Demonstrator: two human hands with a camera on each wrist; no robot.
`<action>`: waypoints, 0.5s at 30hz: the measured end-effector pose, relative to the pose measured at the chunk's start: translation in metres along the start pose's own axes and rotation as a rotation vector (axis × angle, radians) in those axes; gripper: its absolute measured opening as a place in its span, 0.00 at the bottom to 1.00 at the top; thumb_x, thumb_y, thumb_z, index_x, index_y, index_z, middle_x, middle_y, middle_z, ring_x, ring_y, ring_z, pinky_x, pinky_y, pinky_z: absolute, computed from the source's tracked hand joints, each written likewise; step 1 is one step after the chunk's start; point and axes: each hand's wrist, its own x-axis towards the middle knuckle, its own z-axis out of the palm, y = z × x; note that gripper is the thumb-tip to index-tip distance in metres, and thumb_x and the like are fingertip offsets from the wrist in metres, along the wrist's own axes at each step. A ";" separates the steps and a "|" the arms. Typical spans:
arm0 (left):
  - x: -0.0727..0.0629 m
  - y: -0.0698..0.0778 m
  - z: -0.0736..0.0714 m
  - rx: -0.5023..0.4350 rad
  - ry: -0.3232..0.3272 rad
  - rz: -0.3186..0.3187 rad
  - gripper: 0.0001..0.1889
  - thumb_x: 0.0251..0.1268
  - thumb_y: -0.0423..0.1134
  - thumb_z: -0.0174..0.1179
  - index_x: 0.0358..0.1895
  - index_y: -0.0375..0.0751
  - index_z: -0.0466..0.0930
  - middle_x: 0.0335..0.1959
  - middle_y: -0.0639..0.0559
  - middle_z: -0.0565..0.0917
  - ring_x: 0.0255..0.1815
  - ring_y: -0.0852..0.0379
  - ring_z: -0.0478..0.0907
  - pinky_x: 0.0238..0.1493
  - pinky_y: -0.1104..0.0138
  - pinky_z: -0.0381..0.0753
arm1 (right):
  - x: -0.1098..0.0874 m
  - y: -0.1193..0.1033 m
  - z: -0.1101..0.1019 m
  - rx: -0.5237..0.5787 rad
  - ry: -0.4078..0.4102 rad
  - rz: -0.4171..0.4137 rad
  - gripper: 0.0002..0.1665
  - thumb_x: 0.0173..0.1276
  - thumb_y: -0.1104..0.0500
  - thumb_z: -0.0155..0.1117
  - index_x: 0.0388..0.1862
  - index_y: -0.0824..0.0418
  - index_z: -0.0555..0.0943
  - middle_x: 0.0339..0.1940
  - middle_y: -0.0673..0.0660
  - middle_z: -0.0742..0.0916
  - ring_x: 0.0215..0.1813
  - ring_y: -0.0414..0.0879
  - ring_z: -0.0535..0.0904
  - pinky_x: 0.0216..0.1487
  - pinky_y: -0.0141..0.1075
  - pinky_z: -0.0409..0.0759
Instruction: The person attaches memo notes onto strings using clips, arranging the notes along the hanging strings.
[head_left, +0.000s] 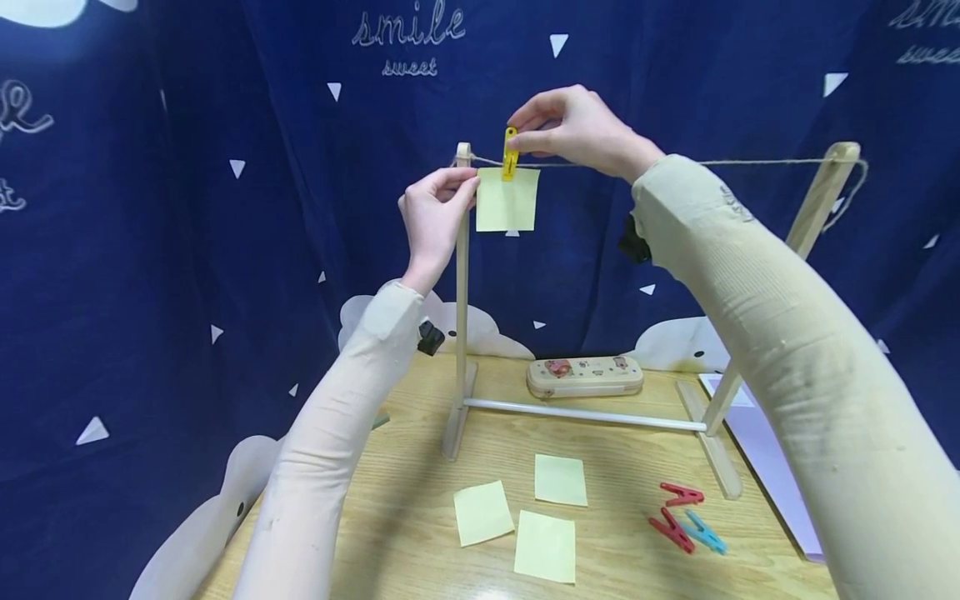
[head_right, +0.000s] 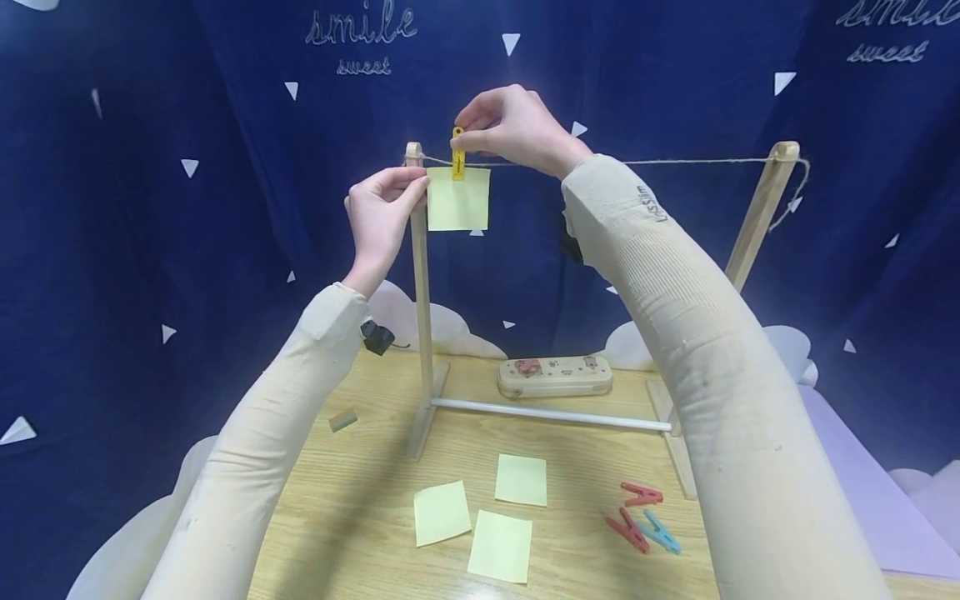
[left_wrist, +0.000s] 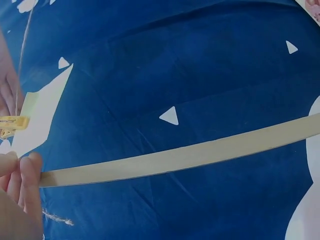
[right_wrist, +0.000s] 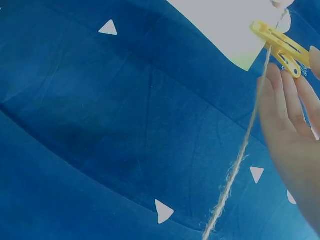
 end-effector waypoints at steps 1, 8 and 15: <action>-0.001 -0.001 0.000 0.000 -0.003 0.002 0.09 0.64 0.37 0.67 0.43 0.37 0.89 0.41 0.44 0.91 0.34 0.56 0.89 0.38 0.75 0.86 | 0.000 0.000 0.000 -0.006 0.000 -0.002 0.30 0.69 0.45 0.65 0.65 0.57 0.77 0.56 0.54 0.84 0.54 0.43 0.81 0.65 0.35 0.80; -0.006 -0.006 -0.002 0.023 -0.019 0.025 0.09 0.64 0.36 0.66 0.43 0.36 0.89 0.40 0.43 0.91 0.34 0.52 0.89 0.36 0.74 0.86 | -0.002 -0.001 0.000 -0.035 0.002 -0.015 0.29 0.69 0.45 0.64 0.64 0.57 0.78 0.58 0.55 0.84 0.54 0.45 0.81 0.65 0.36 0.80; -0.011 -0.010 -0.003 0.016 -0.036 0.021 0.09 0.63 0.36 0.67 0.43 0.35 0.89 0.38 0.42 0.91 0.32 0.51 0.89 0.34 0.75 0.86 | -0.005 -0.001 -0.001 -0.046 -0.001 -0.022 0.28 0.69 0.44 0.64 0.63 0.56 0.78 0.57 0.54 0.84 0.53 0.45 0.80 0.66 0.37 0.79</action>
